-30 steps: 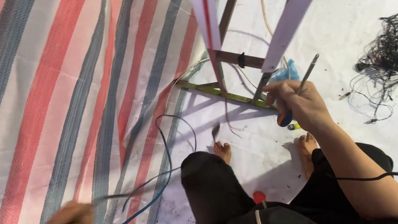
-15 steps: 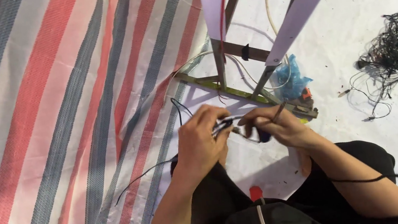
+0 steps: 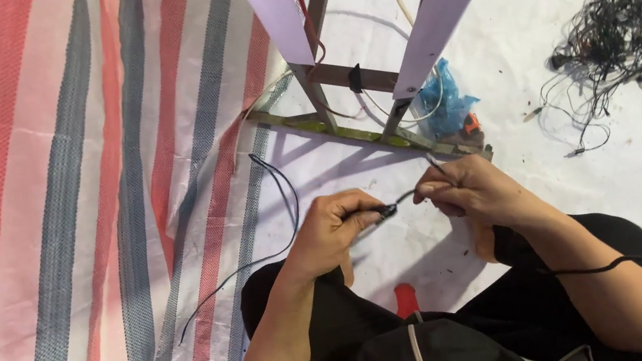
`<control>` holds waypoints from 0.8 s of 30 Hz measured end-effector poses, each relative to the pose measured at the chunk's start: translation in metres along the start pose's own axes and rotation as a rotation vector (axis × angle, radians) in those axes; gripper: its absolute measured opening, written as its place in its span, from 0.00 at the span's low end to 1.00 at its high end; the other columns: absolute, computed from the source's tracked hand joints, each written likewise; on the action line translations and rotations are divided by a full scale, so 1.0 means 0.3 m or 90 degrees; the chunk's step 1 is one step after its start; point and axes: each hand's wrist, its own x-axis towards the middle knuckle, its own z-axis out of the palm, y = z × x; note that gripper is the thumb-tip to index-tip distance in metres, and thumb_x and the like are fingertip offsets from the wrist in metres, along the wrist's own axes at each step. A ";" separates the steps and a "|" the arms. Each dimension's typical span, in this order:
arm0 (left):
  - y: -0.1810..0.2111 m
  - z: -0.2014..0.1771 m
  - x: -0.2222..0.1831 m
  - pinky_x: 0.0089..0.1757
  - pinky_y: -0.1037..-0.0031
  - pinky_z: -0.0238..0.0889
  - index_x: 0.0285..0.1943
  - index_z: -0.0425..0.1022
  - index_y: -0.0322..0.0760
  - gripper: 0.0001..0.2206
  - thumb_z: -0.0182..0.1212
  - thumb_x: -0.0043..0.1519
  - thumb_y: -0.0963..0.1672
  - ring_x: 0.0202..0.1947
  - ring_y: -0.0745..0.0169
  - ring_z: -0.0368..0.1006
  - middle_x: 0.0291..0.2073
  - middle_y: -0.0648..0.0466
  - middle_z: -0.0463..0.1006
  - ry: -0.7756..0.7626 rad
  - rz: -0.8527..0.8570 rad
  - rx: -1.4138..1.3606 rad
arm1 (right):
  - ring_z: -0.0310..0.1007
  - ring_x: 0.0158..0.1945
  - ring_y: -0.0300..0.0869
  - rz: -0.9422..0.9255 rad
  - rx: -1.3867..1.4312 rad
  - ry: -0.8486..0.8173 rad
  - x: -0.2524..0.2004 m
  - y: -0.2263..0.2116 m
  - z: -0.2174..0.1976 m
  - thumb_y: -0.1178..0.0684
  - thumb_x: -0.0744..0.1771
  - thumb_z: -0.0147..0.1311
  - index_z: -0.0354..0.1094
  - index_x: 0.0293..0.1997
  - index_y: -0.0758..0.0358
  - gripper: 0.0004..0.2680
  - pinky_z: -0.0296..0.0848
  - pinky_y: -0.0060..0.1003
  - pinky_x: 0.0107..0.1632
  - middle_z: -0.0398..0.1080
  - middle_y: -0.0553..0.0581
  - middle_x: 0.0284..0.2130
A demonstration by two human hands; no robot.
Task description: Connecting and securing electrical wires for a signboard using a screwdriver and manual manipulation.
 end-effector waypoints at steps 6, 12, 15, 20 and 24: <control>-0.082 0.012 0.011 0.32 0.77 0.69 0.48 0.81 0.29 0.08 0.55 0.69 0.38 0.30 0.70 0.67 0.34 0.48 0.81 -0.065 -0.072 -0.140 | 0.65 0.17 0.42 0.026 -0.026 -0.047 -0.008 0.026 -0.009 0.54 0.67 0.53 0.79 0.31 0.66 0.09 0.66 0.36 0.27 0.68 0.55 0.09; 0.062 0.056 0.003 0.26 0.78 0.64 0.45 0.82 0.27 0.05 0.64 0.63 0.37 0.25 0.70 0.67 0.29 0.48 0.79 0.020 -0.056 0.034 | 0.68 0.18 0.41 0.089 -0.017 -0.046 -0.025 0.070 -0.011 0.51 0.69 0.50 0.80 0.39 0.63 0.10 0.68 0.36 0.28 0.71 0.55 0.11; 0.057 0.066 0.021 0.25 0.79 0.64 0.44 0.84 0.33 0.05 0.65 0.63 0.39 0.22 0.68 0.70 0.27 0.52 0.80 0.040 -0.018 0.146 | 0.72 0.20 0.43 0.109 -0.020 -0.030 -0.030 0.067 -0.007 0.50 0.69 0.52 0.80 0.40 0.63 0.10 0.70 0.36 0.29 0.74 0.57 0.14; 0.088 0.093 0.031 0.27 0.76 0.68 0.42 0.84 0.36 0.04 0.64 0.63 0.39 0.24 0.62 0.73 0.26 0.54 0.79 0.064 0.068 0.273 | 0.79 0.28 0.47 0.032 -0.090 -0.003 -0.042 0.049 -0.011 0.48 0.66 0.58 0.82 0.44 0.60 0.10 0.77 0.43 0.40 0.80 0.60 0.23; 0.068 0.115 0.038 0.29 0.75 0.70 0.39 0.83 0.40 0.03 0.65 0.63 0.42 0.26 0.60 0.74 0.26 0.57 0.77 0.061 0.207 0.404 | 0.82 0.33 0.50 -0.098 -0.155 0.007 -0.062 0.043 0.026 0.51 0.65 0.61 0.83 0.43 0.57 0.07 0.71 0.59 0.55 0.80 0.58 0.27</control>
